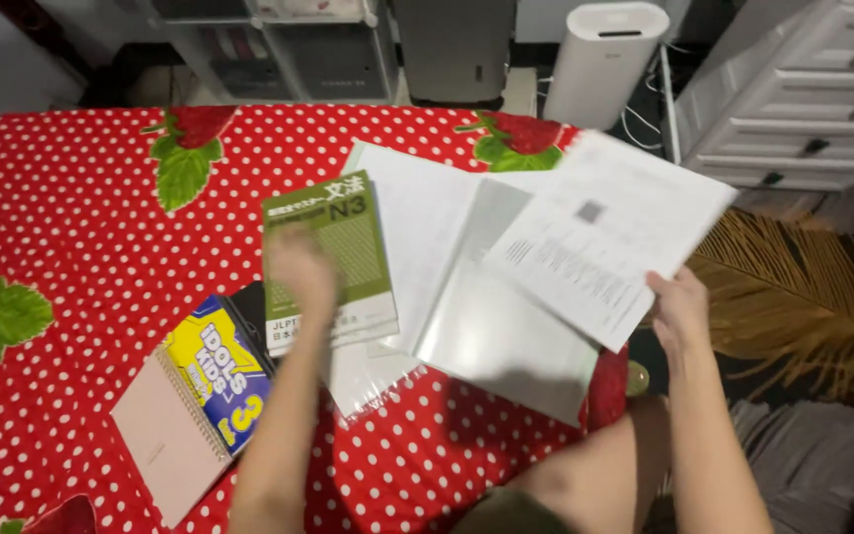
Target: Organize study materials and documents from a shelf and put them into a folder.
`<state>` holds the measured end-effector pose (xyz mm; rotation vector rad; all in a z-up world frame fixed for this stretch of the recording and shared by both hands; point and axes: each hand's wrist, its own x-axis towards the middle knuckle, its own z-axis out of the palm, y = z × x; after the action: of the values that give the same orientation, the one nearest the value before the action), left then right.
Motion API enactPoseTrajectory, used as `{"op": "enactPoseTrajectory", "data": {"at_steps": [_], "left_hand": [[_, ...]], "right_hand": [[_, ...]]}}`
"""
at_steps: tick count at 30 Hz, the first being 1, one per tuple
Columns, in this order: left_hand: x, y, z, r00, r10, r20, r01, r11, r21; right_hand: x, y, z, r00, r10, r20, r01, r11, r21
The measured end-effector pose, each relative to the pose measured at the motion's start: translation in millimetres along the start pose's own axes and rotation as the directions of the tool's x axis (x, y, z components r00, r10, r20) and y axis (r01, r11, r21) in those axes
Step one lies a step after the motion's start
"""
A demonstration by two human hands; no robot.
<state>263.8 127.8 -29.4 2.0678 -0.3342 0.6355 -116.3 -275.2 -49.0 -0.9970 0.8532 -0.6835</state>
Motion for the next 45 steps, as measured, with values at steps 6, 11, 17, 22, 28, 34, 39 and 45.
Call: {"op": "enactPoseTrajectory", "data": {"at_steps": [6,11,17,22,28,34,39,45], "left_hand": [[-122,126,72,0.599,0.362,0.715,-0.434,0.896,-0.090],[-120,149,148,0.589,0.344,0.731,-0.505,0.863,0.001],[-101,213,187,0.394,0.272,0.878,-0.584,0.812,0.010],[-107,236,158,0.323,0.213,0.922,-0.548,0.837,-0.001],[-139,224,106,0.244,0.354,0.903,-0.480,0.853,-0.205],[-140,230,94,0.211,0.482,0.851,-0.478,0.810,-0.340],[-138,241,94,0.187,0.629,0.755,-0.446,0.739,-0.505],[-145,238,111,0.136,0.657,0.741,-0.483,0.697,-0.530]], "right_hand": [[-32,28,-54,0.986,-0.073,-0.147,0.114,0.951,0.289],[-69,41,-83,0.970,-0.058,-0.234,0.153,0.898,0.412],[-126,9,-96,0.956,-0.029,-0.293,0.141,0.919,0.369],[-143,-11,-94,0.964,-0.061,-0.258,0.163,0.904,0.396],[-143,0,-96,0.966,-0.111,-0.234,0.182,0.934,0.307],[-155,-9,-97,0.943,-0.157,-0.294,0.251,0.915,0.316],[-163,-19,-109,0.914,-0.261,-0.310,0.357,0.881,0.311],[-169,-19,-106,0.904,-0.228,-0.362,0.337,0.901,0.274]]}}
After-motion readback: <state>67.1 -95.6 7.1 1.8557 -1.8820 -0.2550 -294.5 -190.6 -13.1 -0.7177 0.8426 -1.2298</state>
